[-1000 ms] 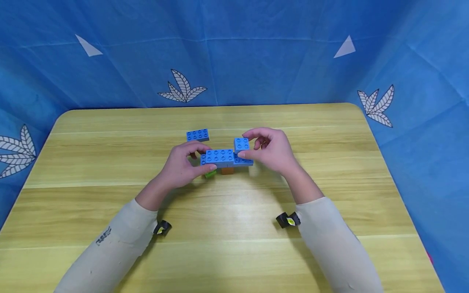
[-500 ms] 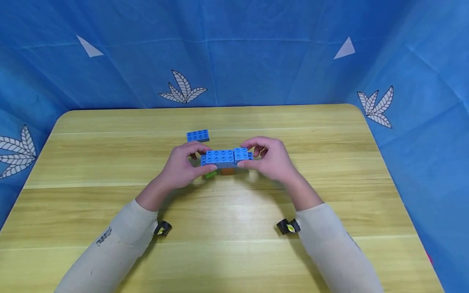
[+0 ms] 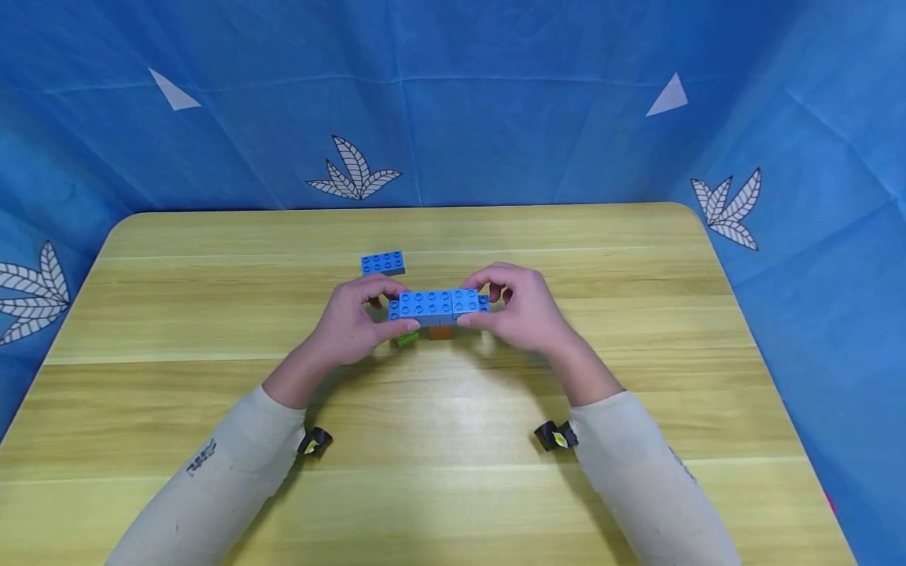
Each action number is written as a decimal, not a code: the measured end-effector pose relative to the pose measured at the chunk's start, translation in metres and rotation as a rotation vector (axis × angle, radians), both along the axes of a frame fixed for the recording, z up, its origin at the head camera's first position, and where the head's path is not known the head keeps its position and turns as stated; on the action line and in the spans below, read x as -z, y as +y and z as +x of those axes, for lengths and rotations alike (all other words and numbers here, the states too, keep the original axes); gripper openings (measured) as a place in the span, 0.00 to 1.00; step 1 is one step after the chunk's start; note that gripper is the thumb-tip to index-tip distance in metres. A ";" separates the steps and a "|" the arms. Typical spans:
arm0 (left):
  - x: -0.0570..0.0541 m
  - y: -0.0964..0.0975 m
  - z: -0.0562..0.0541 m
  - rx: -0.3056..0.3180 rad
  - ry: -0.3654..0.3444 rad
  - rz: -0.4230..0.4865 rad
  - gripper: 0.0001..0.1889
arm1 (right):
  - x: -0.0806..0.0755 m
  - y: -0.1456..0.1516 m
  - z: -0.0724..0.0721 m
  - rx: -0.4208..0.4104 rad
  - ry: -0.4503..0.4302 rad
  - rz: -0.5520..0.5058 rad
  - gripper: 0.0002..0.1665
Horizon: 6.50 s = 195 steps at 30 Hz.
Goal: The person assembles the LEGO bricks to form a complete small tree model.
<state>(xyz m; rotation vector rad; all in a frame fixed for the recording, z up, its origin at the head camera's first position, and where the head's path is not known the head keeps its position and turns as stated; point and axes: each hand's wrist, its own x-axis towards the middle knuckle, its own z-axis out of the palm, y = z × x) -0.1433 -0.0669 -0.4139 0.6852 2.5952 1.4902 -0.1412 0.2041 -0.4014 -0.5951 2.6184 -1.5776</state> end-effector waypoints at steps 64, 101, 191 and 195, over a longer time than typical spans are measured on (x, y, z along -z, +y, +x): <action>0.001 -0.033 -0.024 -0.061 0.003 0.245 0.16 | 0.039 -0.007 0.008 0.042 -0.156 -0.399 0.23; 0.037 -0.046 -0.075 -0.293 -0.222 -0.140 0.24 | 0.037 -0.002 0.008 0.078 -0.164 -0.368 0.22; -0.031 0.015 -0.023 0.043 0.005 0.005 0.19 | 0.035 -0.002 -0.009 0.106 -0.133 -0.305 0.23; -0.032 0.015 -0.023 0.052 0.008 -0.008 0.19 | 0.025 -0.005 -0.005 0.112 -0.102 -0.270 0.24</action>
